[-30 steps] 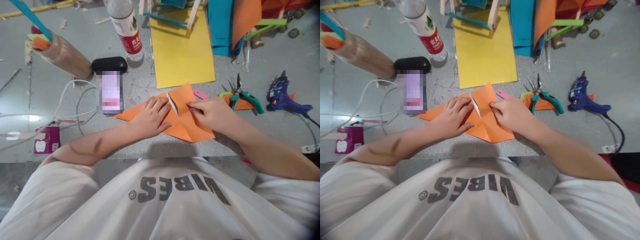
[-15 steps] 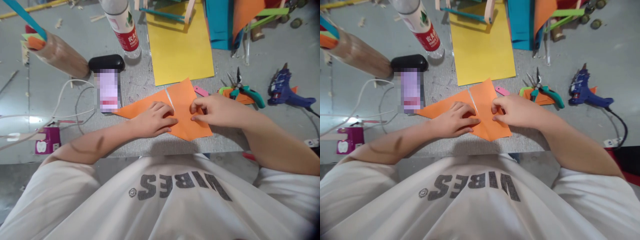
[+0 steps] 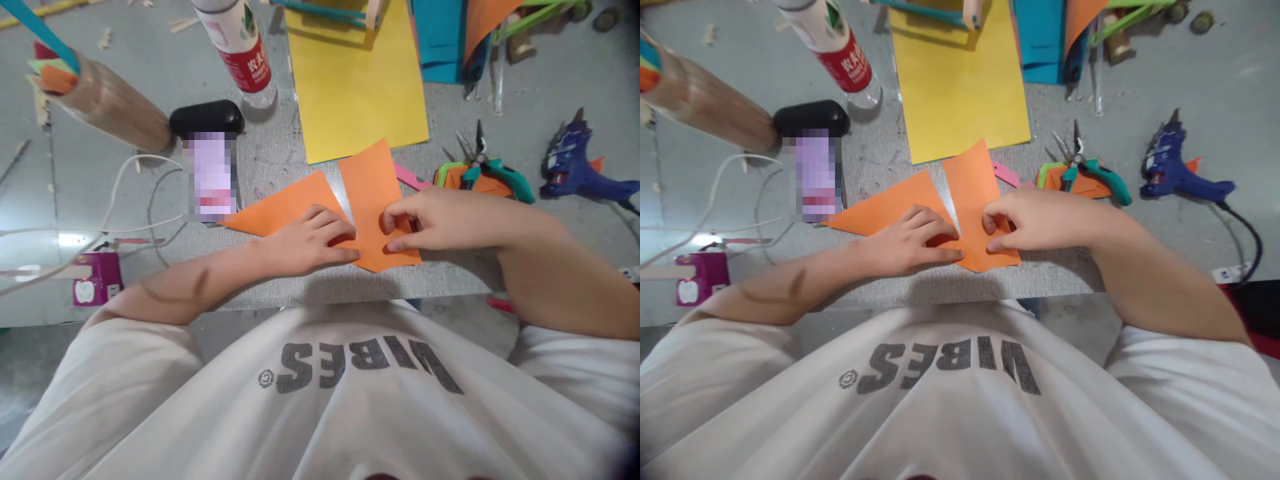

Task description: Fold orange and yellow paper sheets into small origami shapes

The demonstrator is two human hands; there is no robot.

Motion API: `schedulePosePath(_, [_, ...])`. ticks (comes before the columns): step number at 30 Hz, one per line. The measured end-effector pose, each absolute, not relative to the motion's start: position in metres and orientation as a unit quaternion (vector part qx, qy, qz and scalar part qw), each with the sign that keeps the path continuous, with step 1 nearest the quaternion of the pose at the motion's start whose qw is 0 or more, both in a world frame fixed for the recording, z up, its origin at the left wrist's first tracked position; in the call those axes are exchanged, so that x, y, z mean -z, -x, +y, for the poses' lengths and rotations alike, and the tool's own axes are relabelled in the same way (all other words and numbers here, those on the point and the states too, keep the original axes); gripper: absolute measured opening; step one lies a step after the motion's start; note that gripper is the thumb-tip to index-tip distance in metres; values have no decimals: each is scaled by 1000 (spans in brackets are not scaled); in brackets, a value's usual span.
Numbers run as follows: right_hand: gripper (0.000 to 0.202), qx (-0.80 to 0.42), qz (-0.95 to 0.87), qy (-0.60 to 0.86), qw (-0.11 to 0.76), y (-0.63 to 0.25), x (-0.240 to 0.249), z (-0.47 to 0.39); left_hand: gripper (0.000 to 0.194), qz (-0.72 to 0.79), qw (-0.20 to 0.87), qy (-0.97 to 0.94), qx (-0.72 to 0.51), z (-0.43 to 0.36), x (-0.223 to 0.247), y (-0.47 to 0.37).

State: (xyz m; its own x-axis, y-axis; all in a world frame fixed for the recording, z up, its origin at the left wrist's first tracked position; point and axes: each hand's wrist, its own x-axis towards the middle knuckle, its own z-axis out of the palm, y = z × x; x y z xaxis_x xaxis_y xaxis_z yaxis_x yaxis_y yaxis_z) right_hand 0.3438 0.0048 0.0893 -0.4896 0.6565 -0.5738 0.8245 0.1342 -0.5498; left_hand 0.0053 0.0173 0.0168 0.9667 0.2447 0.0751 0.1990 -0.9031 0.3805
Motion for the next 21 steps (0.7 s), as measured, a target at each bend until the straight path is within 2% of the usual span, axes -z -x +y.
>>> schedulePosePath(6, [25,461,720,-502,133,-343,-82,7,53,95,205,-972,-59,22,-18,-4])
schedulePosePath(11, [32,463,732,-482,133,-346,-79,8,50,105,223,-968,-41,23,-17,-5])
schedulePosePath(18, [33,482,731,-467,123,-354,-79,9,72,79,160,-983,-43,14,-18,-3])
schedulePosePath(21, [35,488,732,-462,115,-354,-77,10,72,67,149,-985,-55,13,-16,-3])
